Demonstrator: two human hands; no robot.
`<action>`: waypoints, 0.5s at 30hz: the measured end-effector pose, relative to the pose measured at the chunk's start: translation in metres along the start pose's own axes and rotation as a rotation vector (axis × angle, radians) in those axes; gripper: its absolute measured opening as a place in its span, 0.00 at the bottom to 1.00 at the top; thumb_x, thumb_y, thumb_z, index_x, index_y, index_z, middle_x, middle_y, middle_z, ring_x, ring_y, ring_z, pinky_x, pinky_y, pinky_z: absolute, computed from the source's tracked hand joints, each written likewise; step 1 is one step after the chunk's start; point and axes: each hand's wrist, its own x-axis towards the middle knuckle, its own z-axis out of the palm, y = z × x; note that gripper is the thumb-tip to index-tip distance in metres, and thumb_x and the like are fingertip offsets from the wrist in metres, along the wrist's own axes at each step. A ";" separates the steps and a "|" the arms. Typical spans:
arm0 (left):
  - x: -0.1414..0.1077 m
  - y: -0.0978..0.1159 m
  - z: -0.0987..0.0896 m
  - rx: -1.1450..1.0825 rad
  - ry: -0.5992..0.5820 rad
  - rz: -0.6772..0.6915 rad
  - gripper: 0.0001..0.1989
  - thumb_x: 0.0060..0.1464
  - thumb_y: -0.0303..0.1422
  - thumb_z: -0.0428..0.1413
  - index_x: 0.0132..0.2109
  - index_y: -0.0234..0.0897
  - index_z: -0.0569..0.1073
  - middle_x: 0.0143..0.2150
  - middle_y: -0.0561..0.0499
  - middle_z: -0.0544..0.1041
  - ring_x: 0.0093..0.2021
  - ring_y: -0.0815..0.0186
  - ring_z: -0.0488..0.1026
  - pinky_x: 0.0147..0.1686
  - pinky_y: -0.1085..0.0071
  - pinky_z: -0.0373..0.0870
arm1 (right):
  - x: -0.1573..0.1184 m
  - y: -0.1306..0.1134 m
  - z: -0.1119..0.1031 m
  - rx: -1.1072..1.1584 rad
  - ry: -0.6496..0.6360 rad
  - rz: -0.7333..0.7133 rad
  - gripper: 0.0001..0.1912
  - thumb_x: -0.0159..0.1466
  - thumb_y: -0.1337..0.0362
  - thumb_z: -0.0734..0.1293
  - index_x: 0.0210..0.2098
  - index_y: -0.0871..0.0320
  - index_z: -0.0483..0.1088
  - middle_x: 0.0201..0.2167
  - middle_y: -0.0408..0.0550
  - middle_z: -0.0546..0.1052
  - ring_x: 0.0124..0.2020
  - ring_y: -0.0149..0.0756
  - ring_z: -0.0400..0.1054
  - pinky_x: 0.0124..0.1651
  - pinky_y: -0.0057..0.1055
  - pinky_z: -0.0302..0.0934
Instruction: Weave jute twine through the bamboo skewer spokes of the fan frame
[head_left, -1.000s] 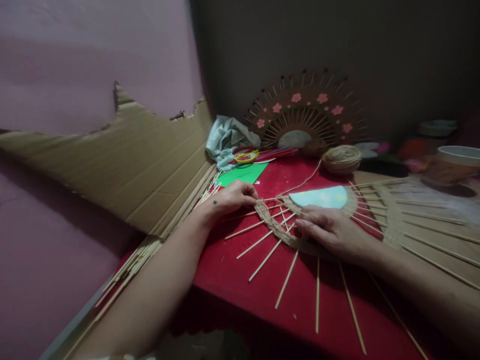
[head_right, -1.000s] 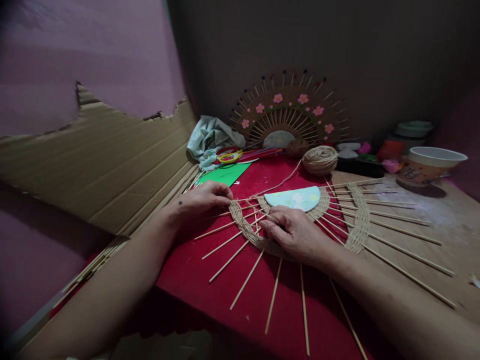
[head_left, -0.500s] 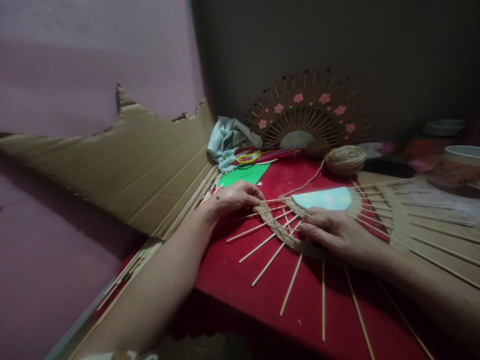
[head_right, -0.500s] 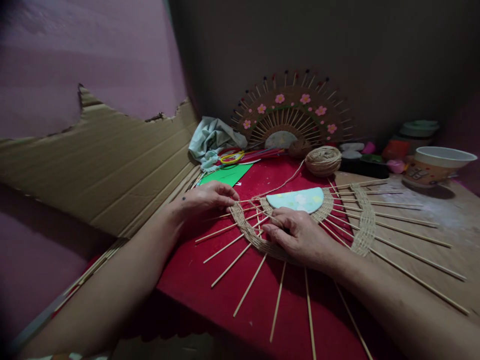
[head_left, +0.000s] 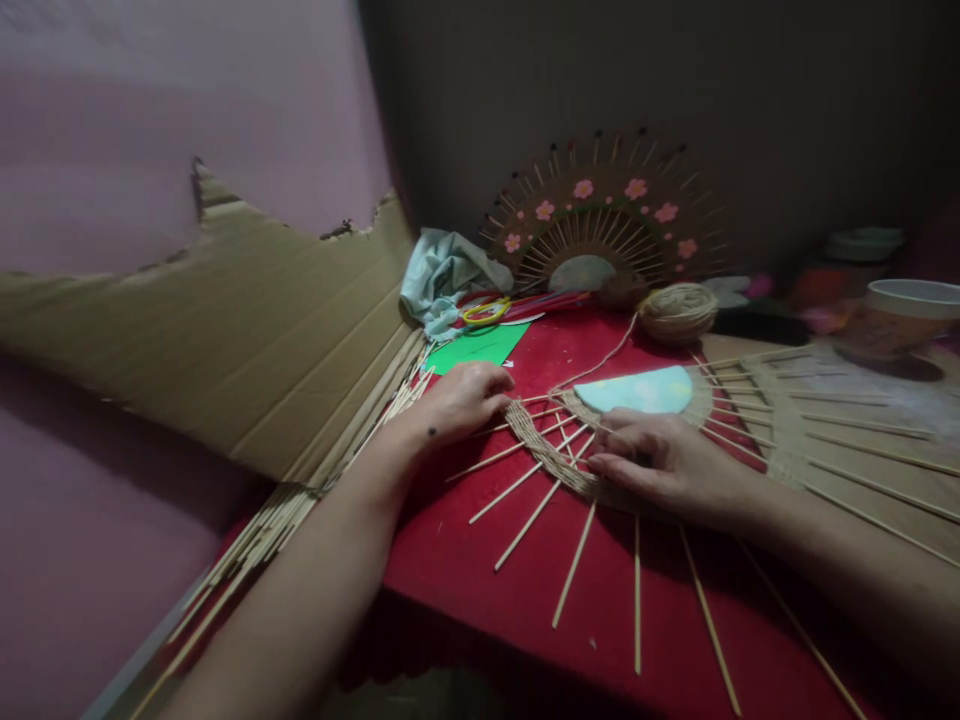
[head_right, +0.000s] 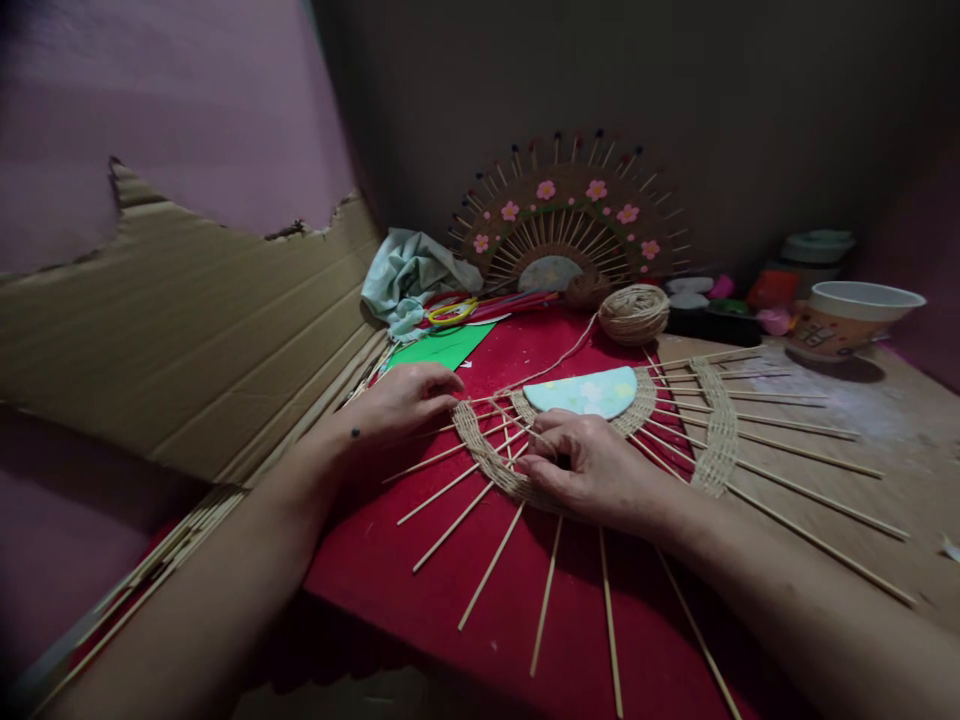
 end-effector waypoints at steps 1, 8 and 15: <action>-0.001 -0.001 0.000 -0.029 0.018 0.020 0.08 0.53 0.30 0.53 0.37 0.34 0.76 0.36 0.48 0.76 0.36 0.66 0.70 0.38 0.70 0.64 | 0.000 0.000 0.000 0.000 0.003 -0.003 0.19 0.63 0.59 0.58 0.18 0.58 0.65 0.23 0.45 0.66 0.25 0.32 0.59 0.29 0.31 0.52; 0.000 0.003 0.013 -0.367 -0.276 0.261 0.03 0.51 0.30 0.57 0.34 0.34 0.74 0.32 0.52 0.75 0.34 0.69 0.69 0.36 0.74 0.64 | -0.002 -0.002 -0.001 0.119 0.047 0.059 0.19 0.65 0.57 0.57 0.20 0.58 0.65 0.24 0.44 0.67 0.26 0.32 0.61 0.31 0.31 0.54; 0.006 0.008 0.025 -0.286 -0.312 0.260 0.02 0.50 0.25 0.59 0.32 0.33 0.73 0.31 0.53 0.73 0.33 0.70 0.68 0.34 0.76 0.62 | 0.002 -0.004 -0.008 0.657 0.318 0.296 0.17 0.65 0.55 0.58 0.29 0.58 0.71 0.24 0.46 0.73 0.26 0.33 0.65 0.31 0.31 0.59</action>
